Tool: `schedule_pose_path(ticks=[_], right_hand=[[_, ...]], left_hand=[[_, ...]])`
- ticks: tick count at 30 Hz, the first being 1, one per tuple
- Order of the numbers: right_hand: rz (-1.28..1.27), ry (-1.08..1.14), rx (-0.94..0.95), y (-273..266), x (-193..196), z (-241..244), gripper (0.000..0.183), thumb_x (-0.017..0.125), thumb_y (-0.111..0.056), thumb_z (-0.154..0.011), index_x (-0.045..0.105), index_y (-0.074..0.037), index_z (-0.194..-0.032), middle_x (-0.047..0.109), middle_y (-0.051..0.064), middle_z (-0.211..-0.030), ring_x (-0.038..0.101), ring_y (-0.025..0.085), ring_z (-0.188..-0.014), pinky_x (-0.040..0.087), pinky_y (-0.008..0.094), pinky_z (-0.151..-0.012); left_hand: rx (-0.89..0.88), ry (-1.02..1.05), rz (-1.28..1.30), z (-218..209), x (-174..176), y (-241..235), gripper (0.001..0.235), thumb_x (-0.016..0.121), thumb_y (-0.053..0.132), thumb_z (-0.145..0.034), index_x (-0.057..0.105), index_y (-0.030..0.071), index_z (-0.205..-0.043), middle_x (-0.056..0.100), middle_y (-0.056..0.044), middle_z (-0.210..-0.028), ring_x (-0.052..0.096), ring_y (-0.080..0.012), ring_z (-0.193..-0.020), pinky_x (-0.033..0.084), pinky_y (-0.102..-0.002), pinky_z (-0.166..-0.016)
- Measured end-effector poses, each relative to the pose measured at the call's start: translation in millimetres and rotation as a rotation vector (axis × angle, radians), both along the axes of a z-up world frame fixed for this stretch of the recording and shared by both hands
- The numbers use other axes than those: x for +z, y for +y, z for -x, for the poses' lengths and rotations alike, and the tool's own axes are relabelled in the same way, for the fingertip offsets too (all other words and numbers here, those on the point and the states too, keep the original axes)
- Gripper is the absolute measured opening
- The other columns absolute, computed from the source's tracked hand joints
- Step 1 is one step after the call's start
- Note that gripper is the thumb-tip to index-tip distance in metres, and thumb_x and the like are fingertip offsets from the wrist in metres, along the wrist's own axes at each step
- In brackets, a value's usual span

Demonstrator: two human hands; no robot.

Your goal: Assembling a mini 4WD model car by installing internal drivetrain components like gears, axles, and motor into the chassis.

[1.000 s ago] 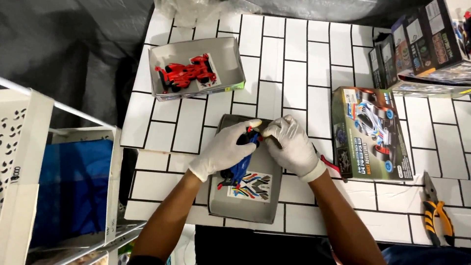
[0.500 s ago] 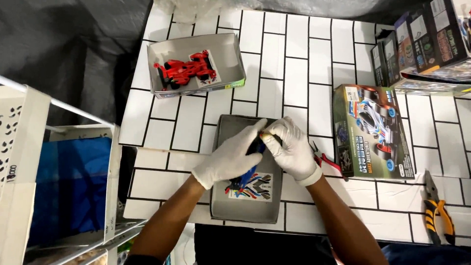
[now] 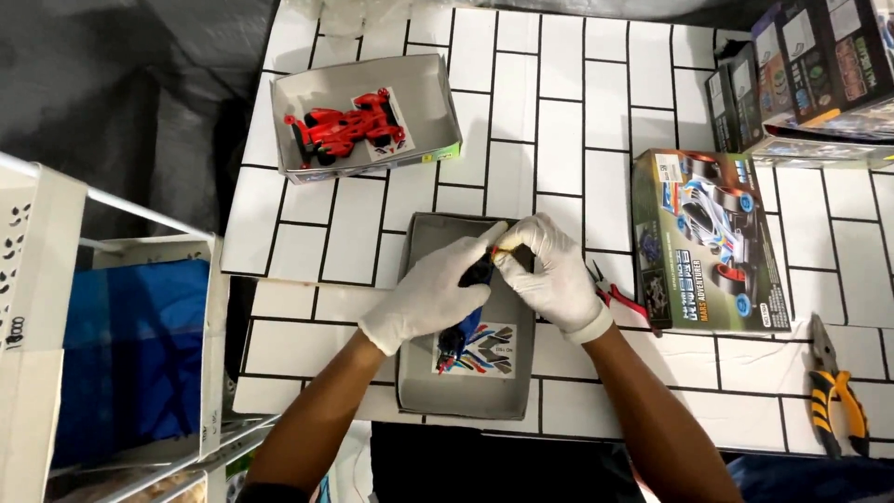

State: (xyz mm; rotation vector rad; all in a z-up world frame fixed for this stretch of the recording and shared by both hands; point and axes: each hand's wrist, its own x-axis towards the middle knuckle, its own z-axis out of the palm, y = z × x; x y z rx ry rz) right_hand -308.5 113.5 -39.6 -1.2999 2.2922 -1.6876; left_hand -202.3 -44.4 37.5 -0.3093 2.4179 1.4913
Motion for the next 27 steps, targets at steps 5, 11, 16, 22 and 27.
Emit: schedule_pose_path(ticks=[5, 11, 16, 22, 27], right_hand=[[-0.043, 0.105, 0.001, 4, 12, 6, 0.017, 0.082, -0.008, -0.084, 0.072, -0.012, -0.097, 0.065, 0.008, -0.088, 0.068, 0.03, -0.087, 0.055, 0.04, -0.082], [-0.052, 0.144, -0.008, 2, 8, 3, 0.017, 0.084, -0.011, -0.084, 0.073, -0.01, -0.097, 0.066, 0.009, -0.089, 0.068, 0.032, -0.087, 0.056, 0.039, -0.081], [-0.078, 0.162, -0.023, 3, 2, 3, 0.013, 0.082, -0.008, -0.083, 0.073, -0.011, -0.092, 0.066, 0.008, -0.086, 0.068, 0.032, -0.085, 0.056, 0.038, -0.077], [-0.103, 0.214, -0.05, 6, -7, 7, 0.016, 0.081, -0.006, -0.079, 0.07, -0.011, -0.089, 0.066, 0.008, -0.085, 0.068, 0.033, -0.084, 0.056, 0.04, -0.074], [-0.083, 0.165, -0.01, 7, -2, 12, 0.006, 0.078, -0.01, -0.085, 0.073, -0.013, -0.087, 0.068, 0.006, -0.083, 0.069, 0.031, -0.079, 0.056, 0.038, -0.072]], left_hand=[[-0.008, 0.011, 0.044, 1, -26, -7, 0.077, 0.058, 0.029, -0.086, 0.037, 0.018, -0.159, 0.046, -0.012, -0.157, 0.039, -0.0346, -0.147, 0.03, -0.048, -0.123], [0.051, -0.014, 0.057, 0, -3, 0, 0.06, 0.057, 0.028, -0.082, 0.054, 0.016, -0.14, 0.062, -0.009, -0.131, 0.057, -0.0351, -0.129, 0.047, -0.048, -0.107], [0.075, -0.011, 0.084, 2, 0, 0, 0.041, 0.058, 0.028, -0.081, 0.06, 0.015, -0.12, 0.064, -0.009, -0.108, 0.066, -0.0364, -0.113, 0.053, -0.048, -0.094], [0.07, -0.004, 0.028, 0, 1, 1, 0.046, 0.056, 0.024, -0.082, 0.059, 0.011, -0.126, 0.064, -0.015, -0.117, 0.063, -0.0427, -0.117, 0.052, -0.049, -0.096], [0.051, 0.01, 0.035, 1, -5, -3, 0.055, 0.057, 0.023, -0.083, 0.057, 0.014, -0.137, 0.061, -0.009, -0.118, 0.064, -0.0378, -0.117, 0.053, -0.046, -0.097]])
